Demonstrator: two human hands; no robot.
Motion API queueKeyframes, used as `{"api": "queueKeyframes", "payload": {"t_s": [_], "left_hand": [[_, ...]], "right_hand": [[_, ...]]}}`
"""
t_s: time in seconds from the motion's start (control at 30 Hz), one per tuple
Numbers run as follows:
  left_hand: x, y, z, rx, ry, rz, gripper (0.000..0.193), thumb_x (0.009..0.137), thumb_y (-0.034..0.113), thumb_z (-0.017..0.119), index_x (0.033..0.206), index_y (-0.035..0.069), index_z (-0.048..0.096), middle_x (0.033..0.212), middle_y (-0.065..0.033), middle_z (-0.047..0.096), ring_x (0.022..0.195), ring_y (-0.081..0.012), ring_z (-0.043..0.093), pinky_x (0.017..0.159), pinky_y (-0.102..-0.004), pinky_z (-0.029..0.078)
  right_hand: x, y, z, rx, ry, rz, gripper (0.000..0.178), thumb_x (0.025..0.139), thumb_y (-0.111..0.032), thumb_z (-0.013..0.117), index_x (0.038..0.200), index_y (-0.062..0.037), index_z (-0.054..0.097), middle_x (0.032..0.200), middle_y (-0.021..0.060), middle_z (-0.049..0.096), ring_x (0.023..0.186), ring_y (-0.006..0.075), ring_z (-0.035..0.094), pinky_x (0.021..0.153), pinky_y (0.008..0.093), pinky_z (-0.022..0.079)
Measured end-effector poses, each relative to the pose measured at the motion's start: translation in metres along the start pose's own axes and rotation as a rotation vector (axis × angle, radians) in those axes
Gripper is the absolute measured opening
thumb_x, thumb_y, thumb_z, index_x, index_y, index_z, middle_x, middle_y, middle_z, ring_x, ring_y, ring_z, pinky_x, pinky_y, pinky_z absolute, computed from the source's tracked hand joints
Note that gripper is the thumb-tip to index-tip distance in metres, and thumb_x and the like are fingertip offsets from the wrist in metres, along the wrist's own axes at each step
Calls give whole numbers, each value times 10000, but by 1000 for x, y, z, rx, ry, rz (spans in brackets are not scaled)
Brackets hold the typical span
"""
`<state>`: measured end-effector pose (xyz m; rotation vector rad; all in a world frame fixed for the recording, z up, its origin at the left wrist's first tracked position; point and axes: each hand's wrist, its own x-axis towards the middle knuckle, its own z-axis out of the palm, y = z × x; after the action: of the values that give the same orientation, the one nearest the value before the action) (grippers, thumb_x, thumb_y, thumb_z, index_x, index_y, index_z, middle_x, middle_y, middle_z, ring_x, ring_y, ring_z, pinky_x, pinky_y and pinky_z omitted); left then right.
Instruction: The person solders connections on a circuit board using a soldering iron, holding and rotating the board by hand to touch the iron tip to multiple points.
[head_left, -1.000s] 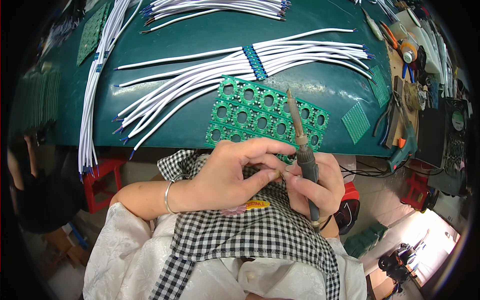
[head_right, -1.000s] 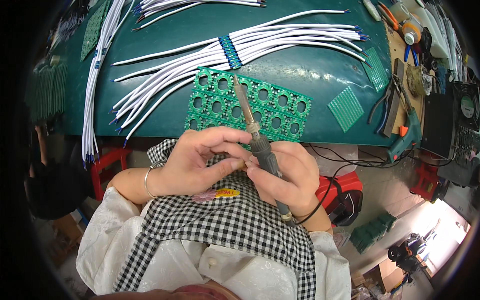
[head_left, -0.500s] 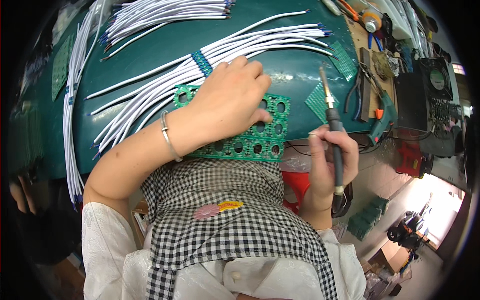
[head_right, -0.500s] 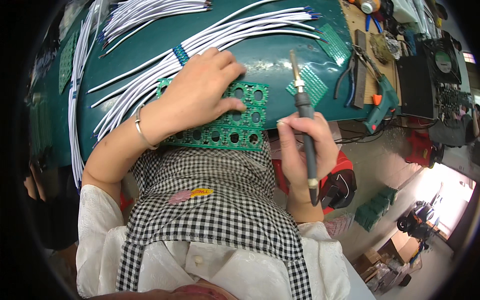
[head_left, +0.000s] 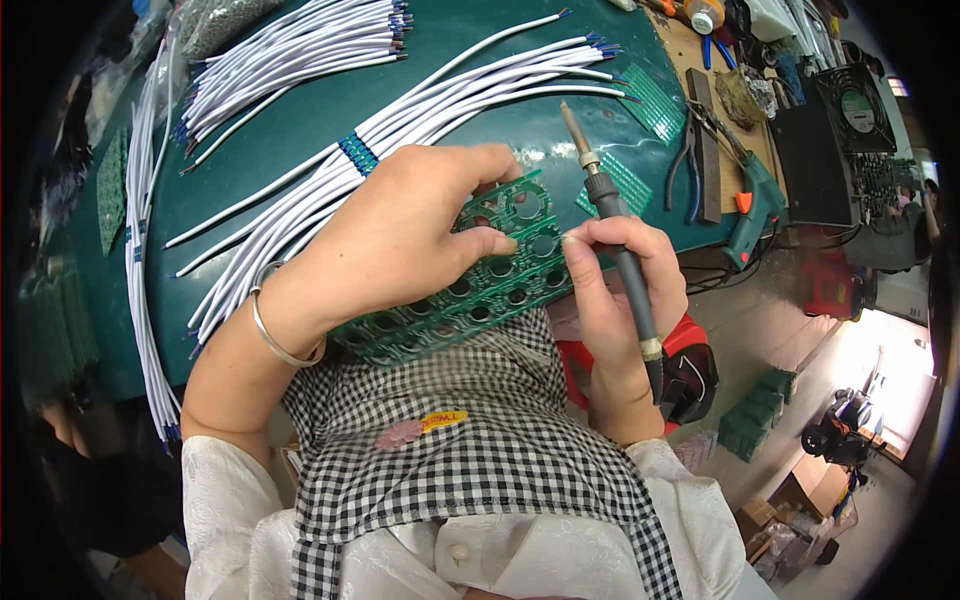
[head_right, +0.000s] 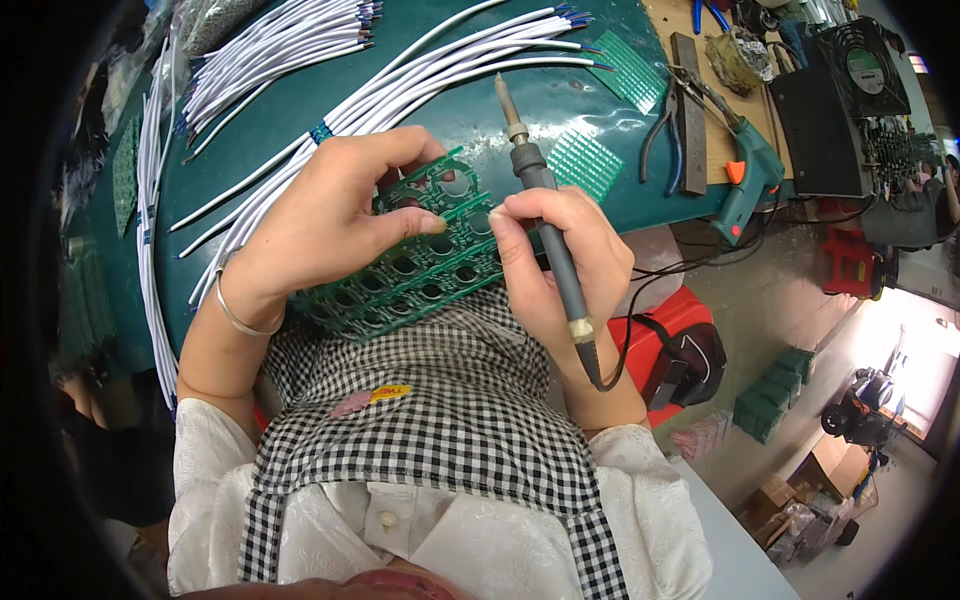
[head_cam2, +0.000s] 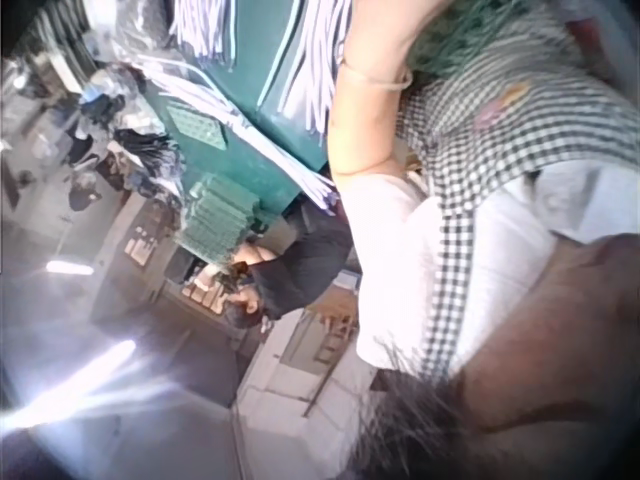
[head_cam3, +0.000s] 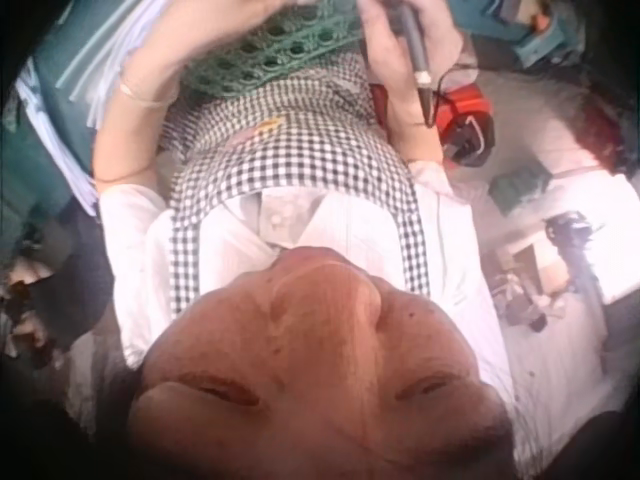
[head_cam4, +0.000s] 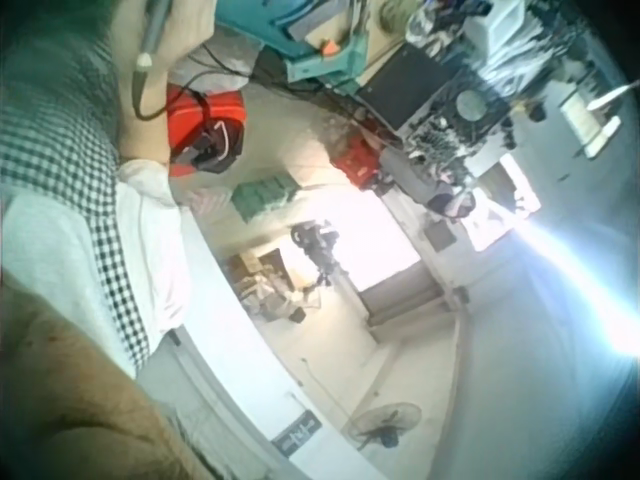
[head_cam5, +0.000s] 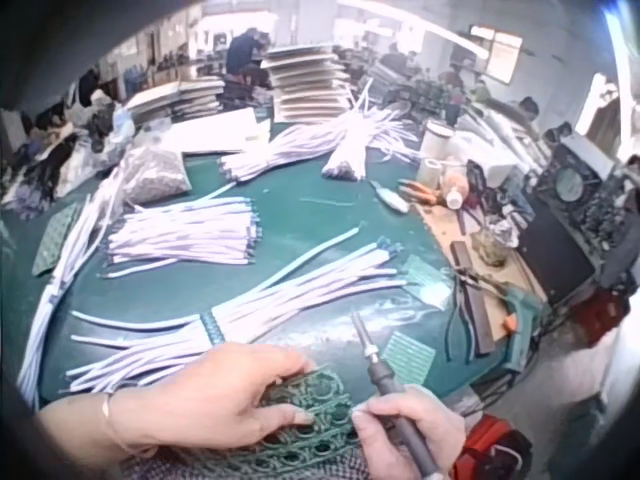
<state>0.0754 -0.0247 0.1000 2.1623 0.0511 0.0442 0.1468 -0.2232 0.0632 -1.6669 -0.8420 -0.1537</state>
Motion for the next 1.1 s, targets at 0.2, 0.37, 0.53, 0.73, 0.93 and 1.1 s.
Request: {"api": "queueKeyframes", "payload": {"t_s": [0.2, 0.37, 0.53, 0.73, 0.93, 1.1], "left_hand": [[-9, 3, -2, -401, -131, -172, 398, 817, 20, 750, 1181, -42, 602, 1055, -36, 653, 988, -91, 587, 920, -268, 480], [-21, 7, -3, -445, -165, -150, 458, 854, 23, 724, 1284, -30, 576, 1085, -65, 646, 995, -109, 589, 907, -284, 493], [-31, 0, -3, -453, -231, -87, 511, 865, -26, 680, 1355, -13, 533, 1146, -75, 624, 1024, -121, 589, 913, -283, 493], [-36, -4, 6, -561, -168, -108, 503, 875, -34, 650, 1364, -9, 532, 1227, -76, 613, 1066, -127, 578, 944, -279, 470], [-38, 2, 7, -586, -134, -129, 498, 877, -8, 663, 1360, -6, 542, 1223, -54, 609, 1031, -103, 564, 936, -267, 469], [-41, 2, 8, -586, -132, -173, 498, 879, 0, 669, 1361, -4, 544, 1213, -42, 611, 977, -83, 554, 916, -255, 474]], "right_hand": [[8, -5, 11, 57, 81, 19, 240, 754, 76, 764, 941, -18, 647, 779, 93, 676, 676, 173, 647, 627, 259, 506], [7, -7, 10, -24, 38, -11, 224, 753, 70, 771, 926, -16, 657, 786, 84, 680, 686, 171, 654, 628, 259, 510], [7, -7, 11, -27, 33, -12, 213, 758, 69, 765, 925, -9, 657, 781, 84, 681, 687, 176, 655, 634, 265, 516], [3, -6, 10, -48, 33, 5, 203, 771, 64, 760, 929, -5, 653, 795, 95, 686, 696, 174, 662, 642, 265, 526], [1, -7, 9, -38, 30, 52, 214, 789, 49, 766, 960, -4, 649, 841, 95, 696, 741, 158, 685, 687, 263, 548], [-2, -5, 9, 21, 40, 118, 229, 800, 33, 771, 989, -9, 648, 899, 93, 702, 797, 155, 703, 737, 266, 562]]}}
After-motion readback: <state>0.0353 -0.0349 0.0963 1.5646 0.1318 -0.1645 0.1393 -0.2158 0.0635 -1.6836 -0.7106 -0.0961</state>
